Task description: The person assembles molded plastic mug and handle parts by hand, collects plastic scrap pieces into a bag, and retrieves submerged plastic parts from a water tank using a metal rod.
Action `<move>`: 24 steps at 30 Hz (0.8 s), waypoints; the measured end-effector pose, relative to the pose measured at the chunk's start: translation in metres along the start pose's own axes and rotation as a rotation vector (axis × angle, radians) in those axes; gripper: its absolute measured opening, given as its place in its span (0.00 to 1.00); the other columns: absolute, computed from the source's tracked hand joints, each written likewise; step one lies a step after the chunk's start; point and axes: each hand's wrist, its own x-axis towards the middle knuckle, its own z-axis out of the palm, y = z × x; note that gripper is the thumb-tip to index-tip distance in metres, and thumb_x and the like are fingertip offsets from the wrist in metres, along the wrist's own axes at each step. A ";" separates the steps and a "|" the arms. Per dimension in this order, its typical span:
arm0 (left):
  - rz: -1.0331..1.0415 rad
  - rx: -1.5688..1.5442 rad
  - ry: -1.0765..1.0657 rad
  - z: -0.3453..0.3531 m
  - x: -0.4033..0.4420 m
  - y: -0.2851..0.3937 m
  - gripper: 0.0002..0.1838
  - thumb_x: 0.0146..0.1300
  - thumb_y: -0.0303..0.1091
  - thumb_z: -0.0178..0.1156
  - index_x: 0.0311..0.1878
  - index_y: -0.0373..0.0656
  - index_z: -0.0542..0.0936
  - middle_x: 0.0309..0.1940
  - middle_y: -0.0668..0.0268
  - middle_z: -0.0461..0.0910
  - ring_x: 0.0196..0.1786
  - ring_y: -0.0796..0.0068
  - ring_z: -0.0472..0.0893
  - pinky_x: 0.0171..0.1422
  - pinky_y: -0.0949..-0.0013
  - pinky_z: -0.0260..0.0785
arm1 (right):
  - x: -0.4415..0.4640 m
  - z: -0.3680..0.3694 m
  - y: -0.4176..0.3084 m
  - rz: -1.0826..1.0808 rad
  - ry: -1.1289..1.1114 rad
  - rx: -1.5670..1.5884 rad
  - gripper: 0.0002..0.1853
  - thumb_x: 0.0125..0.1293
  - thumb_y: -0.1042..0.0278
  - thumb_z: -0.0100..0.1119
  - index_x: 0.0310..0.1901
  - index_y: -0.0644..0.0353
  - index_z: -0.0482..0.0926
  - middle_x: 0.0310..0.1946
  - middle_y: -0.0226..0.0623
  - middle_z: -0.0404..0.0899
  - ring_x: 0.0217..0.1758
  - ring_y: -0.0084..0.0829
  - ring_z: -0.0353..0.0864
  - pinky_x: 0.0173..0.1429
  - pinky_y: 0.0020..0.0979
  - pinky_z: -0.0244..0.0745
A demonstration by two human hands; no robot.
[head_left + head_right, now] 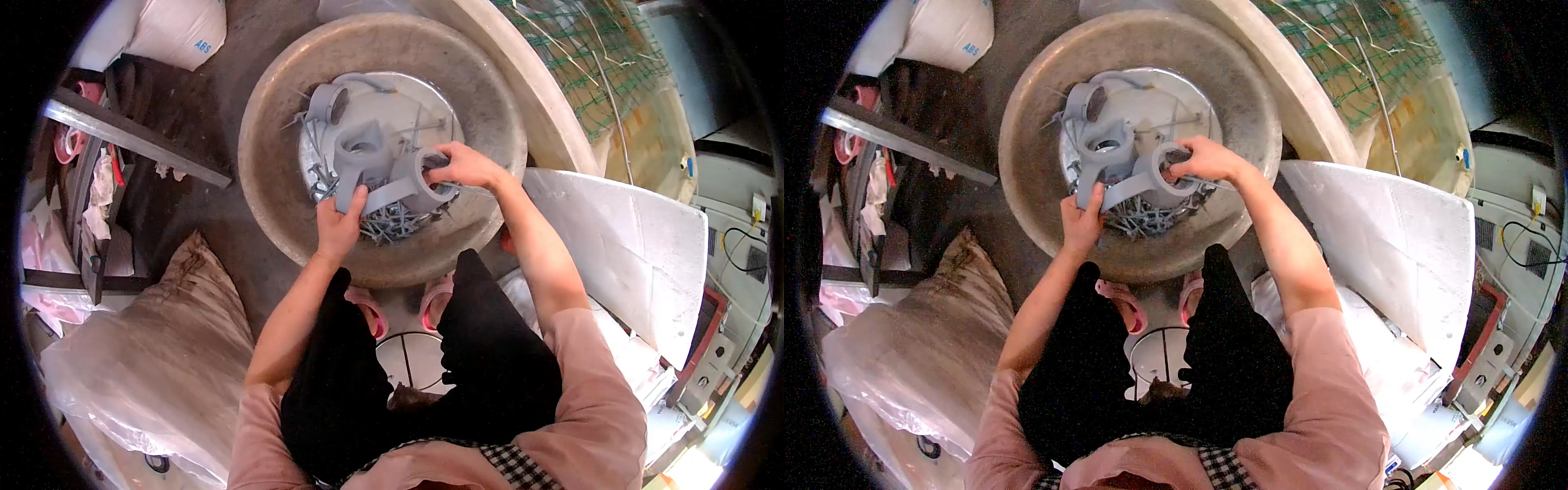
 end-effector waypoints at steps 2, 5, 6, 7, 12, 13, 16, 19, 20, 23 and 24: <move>0.067 0.058 0.002 0.000 0.000 0.004 0.19 0.64 0.41 0.60 0.25 0.34 0.80 0.18 0.75 0.73 0.22 0.84 0.68 0.28 0.74 0.62 | 0.005 0.012 0.001 0.044 0.082 -0.106 0.20 0.49 0.64 0.67 0.45 0.62 0.81 0.34 0.41 0.84 0.37 0.31 0.82 0.46 0.31 0.74; 0.138 0.114 0.021 0.005 -0.005 0.005 0.19 0.64 0.42 0.60 0.27 0.33 0.81 0.18 0.74 0.75 0.24 0.84 0.69 0.28 0.73 0.63 | 0.017 0.031 0.022 0.052 0.271 -0.356 0.17 0.49 0.65 0.64 0.41 0.64 0.82 0.34 0.53 0.82 0.40 0.45 0.83 0.46 0.38 0.76; 0.137 0.116 0.025 0.003 -0.006 0.002 0.19 0.64 0.42 0.60 0.27 0.33 0.81 0.18 0.74 0.75 0.24 0.84 0.69 0.28 0.73 0.63 | 0.021 0.038 0.032 0.061 0.344 -0.365 0.17 0.49 0.67 0.63 0.42 0.63 0.82 0.35 0.54 0.81 0.42 0.48 0.82 0.48 0.40 0.75; 0.093 0.176 0.000 0.001 -0.006 -0.003 0.18 0.64 0.42 0.61 0.28 0.33 0.81 0.19 0.73 0.76 0.24 0.84 0.70 0.30 0.72 0.64 | 0.024 0.042 0.042 0.070 0.416 -0.374 0.17 0.49 0.68 0.61 0.42 0.63 0.82 0.36 0.55 0.81 0.43 0.50 0.81 0.49 0.42 0.75; -0.015 0.113 -0.031 0.005 0.001 -0.015 0.17 0.63 0.41 0.62 0.33 0.33 0.82 0.20 0.67 0.78 0.27 0.83 0.73 0.33 0.72 0.67 | 0.023 0.027 0.039 0.204 0.099 -0.364 0.20 0.51 0.62 0.64 0.45 0.63 0.81 0.40 0.53 0.81 0.46 0.47 0.81 0.52 0.38 0.74; -0.071 0.153 -0.093 0.005 0.001 -0.017 0.17 0.63 0.41 0.62 0.34 0.32 0.82 0.21 0.65 0.79 0.28 0.82 0.74 0.35 0.72 0.68 | 0.022 0.020 0.044 0.200 0.096 -0.370 0.20 0.51 0.62 0.64 0.45 0.63 0.81 0.40 0.53 0.81 0.46 0.47 0.81 0.52 0.38 0.74; -0.003 0.169 -0.099 0.009 0.002 -0.028 0.16 0.62 0.41 0.62 0.36 0.33 0.83 0.24 0.62 0.81 0.31 0.80 0.78 0.38 0.72 0.70 | 0.019 -0.006 0.050 0.120 -0.180 -0.238 0.32 0.50 0.59 0.69 0.58 0.58 0.73 0.55 0.47 0.75 0.57 0.44 0.75 0.60 0.34 0.68; 0.134 0.163 0.016 0.002 0.008 -0.035 0.14 0.62 0.40 0.62 0.37 0.36 0.84 0.28 0.62 0.83 0.32 0.78 0.80 0.40 0.72 0.71 | 0.035 -0.023 0.068 0.216 -0.275 -0.921 0.34 0.47 0.59 0.71 0.58 0.59 0.72 0.54 0.47 0.76 0.57 0.44 0.75 0.60 0.38 0.70; 0.142 0.173 0.080 -0.002 0.010 -0.036 0.13 0.62 0.40 0.62 0.38 0.38 0.84 0.30 0.62 0.84 0.33 0.76 0.80 0.40 0.72 0.71 | 0.052 -0.024 0.053 0.254 -0.361 -1.034 0.34 0.48 0.61 0.70 0.58 0.59 0.71 0.53 0.48 0.76 0.58 0.44 0.74 0.60 0.41 0.70; -0.045 -0.006 0.177 -0.007 0.016 -0.032 0.10 0.62 0.38 0.63 0.40 0.44 0.85 0.36 0.61 0.84 0.37 0.75 0.81 0.44 0.73 0.72 | 0.123 -0.005 0.028 0.073 0.069 -0.876 0.31 0.52 0.58 0.66 0.58 0.55 0.71 0.51 0.51 0.77 0.59 0.45 0.74 0.62 0.42 0.68; -0.052 0.000 0.176 -0.008 0.018 -0.035 0.10 0.62 0.38 0.63 0.40 0.44 0.85 0.36 0.61 0.84 0.37 0.75 0.81 0.44 0.73 0.72 | 0.125 -0.003 0.031 0.076 0.065 -0.867 0.31 0.52 0.58 0.66 0.58 0.55 0.71 0.51 0.51 0.77 0.59 0.45 0.74 0.62 0.42 0.68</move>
